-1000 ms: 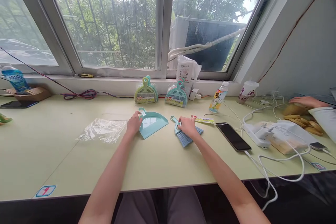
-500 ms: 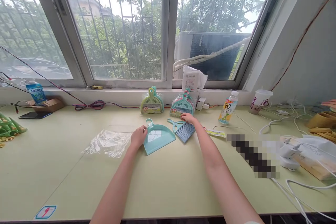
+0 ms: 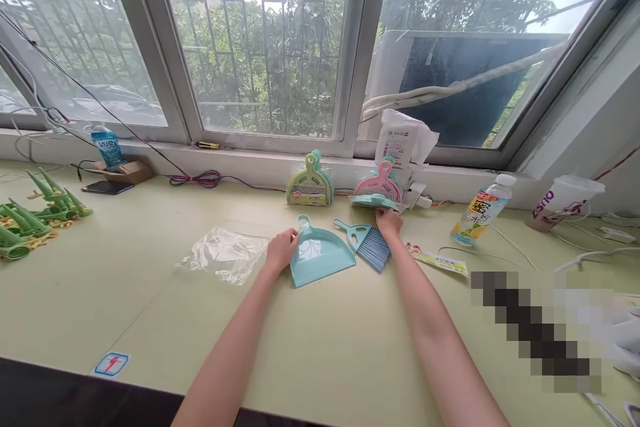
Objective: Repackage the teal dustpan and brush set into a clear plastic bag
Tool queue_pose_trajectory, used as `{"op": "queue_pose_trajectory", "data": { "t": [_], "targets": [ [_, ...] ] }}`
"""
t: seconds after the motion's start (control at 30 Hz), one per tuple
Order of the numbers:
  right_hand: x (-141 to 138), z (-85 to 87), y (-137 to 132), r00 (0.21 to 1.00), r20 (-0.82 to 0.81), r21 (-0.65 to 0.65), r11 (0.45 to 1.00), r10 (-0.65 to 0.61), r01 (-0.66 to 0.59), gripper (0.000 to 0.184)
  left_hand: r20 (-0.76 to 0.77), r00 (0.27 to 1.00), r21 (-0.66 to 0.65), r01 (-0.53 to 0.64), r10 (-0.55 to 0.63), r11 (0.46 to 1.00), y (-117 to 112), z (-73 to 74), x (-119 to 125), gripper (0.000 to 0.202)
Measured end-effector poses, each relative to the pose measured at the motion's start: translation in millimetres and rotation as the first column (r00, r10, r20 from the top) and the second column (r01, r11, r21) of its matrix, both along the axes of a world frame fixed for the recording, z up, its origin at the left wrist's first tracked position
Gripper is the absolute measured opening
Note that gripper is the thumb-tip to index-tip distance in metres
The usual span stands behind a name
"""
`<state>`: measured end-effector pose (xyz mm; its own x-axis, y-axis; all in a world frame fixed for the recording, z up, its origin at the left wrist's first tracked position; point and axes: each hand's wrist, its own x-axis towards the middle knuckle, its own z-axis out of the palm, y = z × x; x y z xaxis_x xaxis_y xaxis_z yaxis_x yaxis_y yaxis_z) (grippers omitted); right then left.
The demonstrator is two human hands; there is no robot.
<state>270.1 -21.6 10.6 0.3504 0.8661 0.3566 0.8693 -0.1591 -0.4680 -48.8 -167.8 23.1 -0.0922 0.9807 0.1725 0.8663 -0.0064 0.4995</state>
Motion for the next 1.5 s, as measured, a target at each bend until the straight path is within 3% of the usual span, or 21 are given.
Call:
{"op": "queue_pose_trajectory", "data": {
  "t": [0.07, 0.17, 0.3, 0.5, 0.63, 0.8, 0.9, 0.97, 1.23, 1.4, 1.5],
  "targets": [
    [0.3, 12.7, 2.4, 0.993, -0.111, 0.038, 0.998, -0.039, 0.044, 0.038, -0.007, 1.000, -0.004, -0.002, 0.002, 1.000, -0.3, 0.5, 0.1, 0.026],
    [2.0, 34.7, 11.9, 0.957, -0.286, 0.065, 0.997, 0.051, -0.034, 0.038, -0.017, 1.000, -0.011, -0.005, 0.004, 1.000, -0.8, 1.4, 0.5, 0.026],
    [3.3, 48.1, 18.9, 0.950, -0.284, 0.045, 0.991, 0.131, -0.123, 0.051, -0.009, 1.000, -0.015, -0.003, 0.003, 1.000, -0.9, 2.3, 0.6, 0.026],
    [1.4, 37.3, -0.3, 0.975, -0.213, 0.134, 0.991, 0.060, -0.031, 0.040, -0.021, 1.000, -0.035, 0.000, -0.001, 0.999, -0.5, 3.1, 0.5, 0.027],
    [-5.2, 32.1, -20.1, 0.982, -0.124, 0.102, 0.986, 0.143, -0.131, 0.036, -0.020, 1.000, -0.026, -0.001, 0.001, 1.000, -0.9, 3.7, 0.7, 0.027],
    [-15.8, 16.3, -36.1, 0.953, 0.121, 0.000, 0.961, 0.276, -0.278, 0.033, -0.019, 1.000, -0.033, 0.013, -0.014, 0.999, -1.0, 3.9, 0.7, 0.029],
    [-13.7, 6.5, -28.3, 0.943, 0.068, -0.182, 0.934, 0.325, -0.308, 0.042, -0.022, 1.000, -0.035, 0.004, -0.005, 0.999, -0.3, 3.3, 0.6, 0.028],
    [-8.9, 4.1, -16.5, 0.948, 0.012, -0.227, 0.924, 0.319, -0.308, 0.051, -0.021, 1.000, -0.031, 0.003, -0.004, 0.999, 0.1, 2.9, 0.4, 0.028],
    [2.9, 9.5, 21.6, 0.968, 0.015, -0.238, 0.942, 0.249, -0.238, 0.055, -0.021, 1.000, -0.027, 0.003, -0.003, 1.000, 0.3, 2.0, 0.2, 0.027],
    [0.2, -2.3, 10.2, 0.944, 0.109, -0.288, 0.919, 0.312, -0.270, 0.062, -0.022, 1.000, -0.023, 0.006, -0.006, 1.000, 0.4, 1.3, 0.6, 0.028],
    [-4.4, -1.0, -1.6, 0.941, 0.137, -0.185, 0.941, 0.309, -0.282, 0.052, -0.023, 1.000, -0.028, 0.004, -0.005, 1.000, 0.8, 0.5, 0.4, 0.028]
  ]
}}
